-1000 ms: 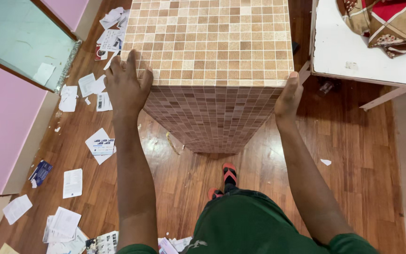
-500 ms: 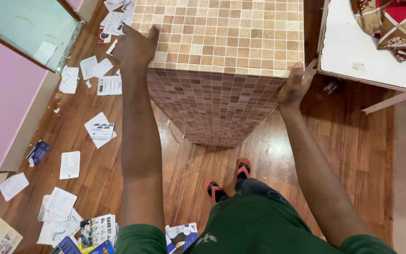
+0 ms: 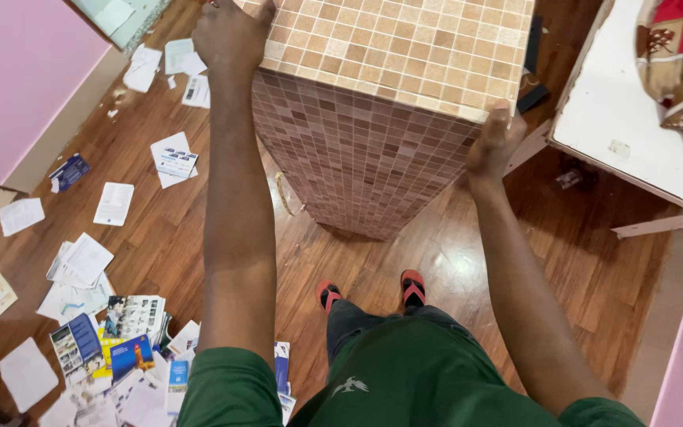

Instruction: The person moves and rotates a small two-shelf cabinet on a wooden floor, turning it over several times to check different sides and then positioning it near a wall.

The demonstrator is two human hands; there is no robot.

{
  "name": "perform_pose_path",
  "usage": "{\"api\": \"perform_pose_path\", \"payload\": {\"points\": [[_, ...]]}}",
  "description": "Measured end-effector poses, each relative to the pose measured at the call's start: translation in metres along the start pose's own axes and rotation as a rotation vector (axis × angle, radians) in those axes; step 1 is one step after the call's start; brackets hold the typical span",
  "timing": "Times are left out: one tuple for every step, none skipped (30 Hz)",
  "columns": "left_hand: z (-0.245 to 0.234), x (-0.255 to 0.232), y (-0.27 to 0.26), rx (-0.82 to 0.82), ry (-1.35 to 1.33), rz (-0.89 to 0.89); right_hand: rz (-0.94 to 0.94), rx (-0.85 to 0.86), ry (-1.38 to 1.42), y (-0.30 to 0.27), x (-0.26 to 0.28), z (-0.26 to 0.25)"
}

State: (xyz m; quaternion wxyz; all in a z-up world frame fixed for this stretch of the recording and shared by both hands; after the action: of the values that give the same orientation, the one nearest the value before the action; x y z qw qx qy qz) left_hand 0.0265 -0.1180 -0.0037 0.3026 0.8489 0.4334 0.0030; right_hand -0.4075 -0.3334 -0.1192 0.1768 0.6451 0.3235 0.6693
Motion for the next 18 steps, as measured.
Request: {"api": "perform_pose_path", "payload": {"points": [[-0.005, -0.002, -0.009, -0.006, 0.021, -0.006, 0.055, -0.011, 0.007, 0.003, -0.014, -0.005], [-0.008, -0.001, -0.022, 0.026, 0.036, -0.023, 0.094, -0.011, 0.017, -0.001, -0.026, -0.013], [-0.012, -0.001, -0.034, 0.058, 0.051, -0.040, 0.128, -0.011, 0.031, -0.004, -0.038, -0.022], [-0.016, -0.002, -0.045, 0.089, 0.067, -0.058, 0.160, 0.004, 0.048, -0.006, -0.048, -0.031], [-0.024, -0.001, -0.060, 0.037, 0.067, -0.090, 0.190, 0.017, 0.063, -0.009, -0.058, -0.038], [-0.033, 0.002, -0.071, -0.023, 0.067, -0.116, 0.215, 0.025, 0.082, -0.010, -0.065, -0.042], [-0.042, 0.007, -0.083, -0.082, 0.067, -0.140, 0.238, 0.033, 0.104, -0.011, -0.070, -0.043], [-0.052, 0.009, -0.096, -0.127, 0.075, -0.147, 0.254, 0.048, 0.120, -0.012, -0.072, -0.046], [-0.061, 0.011, -0.110, -0.171, 0.083, -0.154, 0.267, 0.064, 0.131, -0.013, -0.074, -0.047], [-0.068, 0.010, -0.125, -0.215, 0.094, -0.166, 0.282, 0.087, 0.145, -0.012, -0.078, -0.051], [-0.071, 0.008, -0.138, -0.212, 0.102, -0.200, 0.293, 0.109, 0.158, -0.009, -0.082, -0.052], [-0.077, 0.009, -0.148, -0.213, 0.111, -0.235, 0.300, 0.139, 0.177, -0.005, -0.081, -0.046], [-0.084, 0.012, -0.158, -0.215, 0.120, -0.270, 0.301, 0.175, 0.186, 0.000, -0.078, -0.038], [-0.090, 0.012, -0.169, -0.202, 0.146, -0.296, 0.293, 0.209, 0.183, 0.005, -0.075, -0.033], [-0.096, 0.012, -0.180, -0.189, 0.171, -0.322, 0.278, 0.248, 0.170, 0.011, -0.072, -0.030], [-0.101, 0.008, -0.191, -0.176, 0.194, -0.345, 0.257, 0.257, 0.154, 0.018, -0.068, -0.028], [-0.109, 0.004, -0.201, -0.204, 0.212, -0.357, 0.235, 0.265, 0.137, 0.023, -0.064, -0.025], [-0.116, 0.002, -0.213, -0.227, 0.232, -0.369, 0.216, 0.276, 0.120, 0.026, -0.062, -0.022]]}}
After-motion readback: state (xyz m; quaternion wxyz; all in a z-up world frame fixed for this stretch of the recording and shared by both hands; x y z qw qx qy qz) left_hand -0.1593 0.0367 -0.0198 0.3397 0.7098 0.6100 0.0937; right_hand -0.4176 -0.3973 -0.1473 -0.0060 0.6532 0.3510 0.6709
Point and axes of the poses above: each hand's wrist, its own y-axis towards the middle knuckle, its own z-axis out of the palm, x = y × z, the point moved 6 cm from there along y, towards the middle knuckle, and after that the axes turned 2 degrees about -y, right-handed, at the moved point
